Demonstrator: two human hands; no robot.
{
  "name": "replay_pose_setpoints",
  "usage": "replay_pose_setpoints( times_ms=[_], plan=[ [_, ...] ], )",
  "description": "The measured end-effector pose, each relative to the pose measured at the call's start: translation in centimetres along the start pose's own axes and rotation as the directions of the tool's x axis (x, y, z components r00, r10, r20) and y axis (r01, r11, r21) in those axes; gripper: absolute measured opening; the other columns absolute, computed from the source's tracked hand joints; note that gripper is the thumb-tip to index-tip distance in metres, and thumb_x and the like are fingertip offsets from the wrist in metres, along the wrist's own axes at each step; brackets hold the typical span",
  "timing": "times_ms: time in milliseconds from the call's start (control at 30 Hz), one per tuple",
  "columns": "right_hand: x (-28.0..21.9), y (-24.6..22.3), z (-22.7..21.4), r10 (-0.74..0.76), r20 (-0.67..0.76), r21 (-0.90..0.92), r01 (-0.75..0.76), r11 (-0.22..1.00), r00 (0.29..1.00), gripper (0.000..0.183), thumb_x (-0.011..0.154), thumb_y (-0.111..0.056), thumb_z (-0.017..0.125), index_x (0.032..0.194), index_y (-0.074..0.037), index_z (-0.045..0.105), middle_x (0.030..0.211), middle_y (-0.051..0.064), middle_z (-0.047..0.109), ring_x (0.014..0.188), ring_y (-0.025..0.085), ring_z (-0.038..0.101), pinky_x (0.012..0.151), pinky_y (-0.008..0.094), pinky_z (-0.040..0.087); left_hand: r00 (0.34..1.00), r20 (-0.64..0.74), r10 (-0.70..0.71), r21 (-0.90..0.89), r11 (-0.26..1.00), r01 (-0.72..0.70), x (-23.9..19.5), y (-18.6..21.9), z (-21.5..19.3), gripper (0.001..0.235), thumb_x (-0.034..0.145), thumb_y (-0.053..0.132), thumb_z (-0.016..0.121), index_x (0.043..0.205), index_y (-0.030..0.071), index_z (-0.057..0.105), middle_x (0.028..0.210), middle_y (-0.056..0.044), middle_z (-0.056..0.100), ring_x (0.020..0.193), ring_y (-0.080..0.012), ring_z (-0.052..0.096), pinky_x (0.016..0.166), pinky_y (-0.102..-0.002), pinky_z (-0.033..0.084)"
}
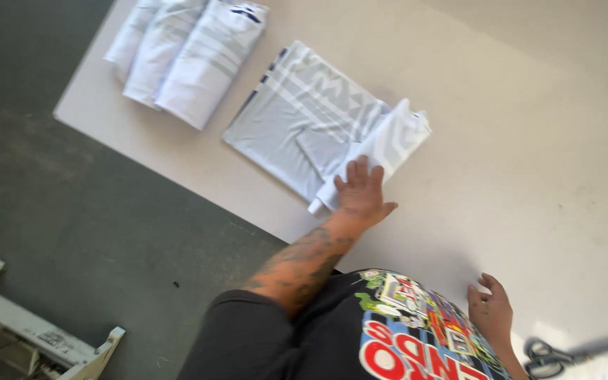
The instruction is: Folding printed sports jerseys and cutting fabric components using scissors on a factory work table.
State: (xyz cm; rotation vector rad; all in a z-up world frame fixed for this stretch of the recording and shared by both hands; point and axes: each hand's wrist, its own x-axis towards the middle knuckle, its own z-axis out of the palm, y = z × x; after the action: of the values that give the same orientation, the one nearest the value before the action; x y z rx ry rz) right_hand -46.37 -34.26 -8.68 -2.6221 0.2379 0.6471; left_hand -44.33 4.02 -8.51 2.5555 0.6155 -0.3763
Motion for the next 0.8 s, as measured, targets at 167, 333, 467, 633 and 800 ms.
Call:
replay_pose_setpoints(
  times_ms=[167, 333, 467, 633, 800],
  plan=[
    [4.1, 3.3, 1.5, -0.089, -0.003, -0.067, 0.088, 0.994, 0.996, 0.062, 0.100, -0.034, 0.059, 0.156, -0.009, 0.056, 0.129, 0.010, 0.066, 0.099, 0.030, 0.072, 0.094, 0.051, 0.053, 0.998, -0.045, -0.054, -0.342, 0.939, 0.035, 6.7, -8.5, 1.9, 0.061, 0.082, 0.024, 0.069, 0.140, 0.023, 0.050, 0.151, -0.008, 0.043, 0.137, -0.0311, 0.044, 0.107, -0.048, 0.044],
    [5.1, 5.5, 1.7, -0.045, -0.037, -0.026, 0.044, 0.999, 0.998, 0.061, 0.099, -0.035, 0.058, 0.154, -0.009, 0.060, 0.120, 0.005, 0.071, 0.105, 0.029, 0.071, 0.102, 0.050, 0.049, 0.979, -0.015, -0.206, -0.067, 0.977, 0.204, 5.2, -12.8, -9.5, 0.038, 0.099, 0.015, 0.043, 0.136, 0.018, 0.052, 0.138, -0.013, 0.048, 0.121, -0.0449, 0.047, 0.095, -0.068, 0.049],
    [4.1, 3.0, 1.1, 0.020, -0.044, 0.041, -0.018, 0.999, 0.999, 0.056, 0.102, -0.030, 0.059, 0.153, -0.006, 0.061, 0.109, 0.005, 0.070, 0.096, 0.028, 0.067, 0.100, 0.047, 0.048, 0.969, -0.153, -0.196, 0.024, 0.979, 0.202, 6.8, -11.6, -6.4, 0.088, 0.086, 0.053, 0.068, 0.161, 0.026, 0.031, 0.162, -0.010, 0.027, 0.139, -0.0364, 0.033, 0.103, -0.060, 0.040],
    [3.7, 2.6, 0.0, 0.084, -0.015, 0.003, -0.084, 0.996, 0.996, 0.055, 0.103, -0.031, 0.056, 0.153, -0.007, 0.061, 0.106, 0.008, 0.071, 0.100, 0.032, 0.067, 0.101, 0.049, 0.047, 0.960, -0.279, -0.018, -0.200, 0.979, -0.040, 10.6, -21.3, -8.1, 0.095, 0.071, 0.031, 0.073, 0.160, 0.019, 0.042, 0.142, -0.020, 0.054, 0.128, -0.0437, 0.054, 0.114, -0.050, 0.040],
    [3.7, 2.2, 0.4, 0.095, -0.064, 0.039, -0.093, 0.995, 0.993, 0.055, 0.102, -0.035, 0.058, 0.149, -0.007, 0.066, 0.108, 0.009, 0.072, 0.101, 0.031, 0.067, 0.100, 0.046, 0.047, 0.826, 0.214, -0.522, -0.336, 0.755, 0.564, 7.5, -26.5, -17.8, 0.117, 0.084, 0.071, 0.064, 0.171, 0.014, 0.012, 0.176, -0.013, 0.015, 0.162, -0.0387, 0.015, 0.130, -0.057, 0.023]
  ],
)
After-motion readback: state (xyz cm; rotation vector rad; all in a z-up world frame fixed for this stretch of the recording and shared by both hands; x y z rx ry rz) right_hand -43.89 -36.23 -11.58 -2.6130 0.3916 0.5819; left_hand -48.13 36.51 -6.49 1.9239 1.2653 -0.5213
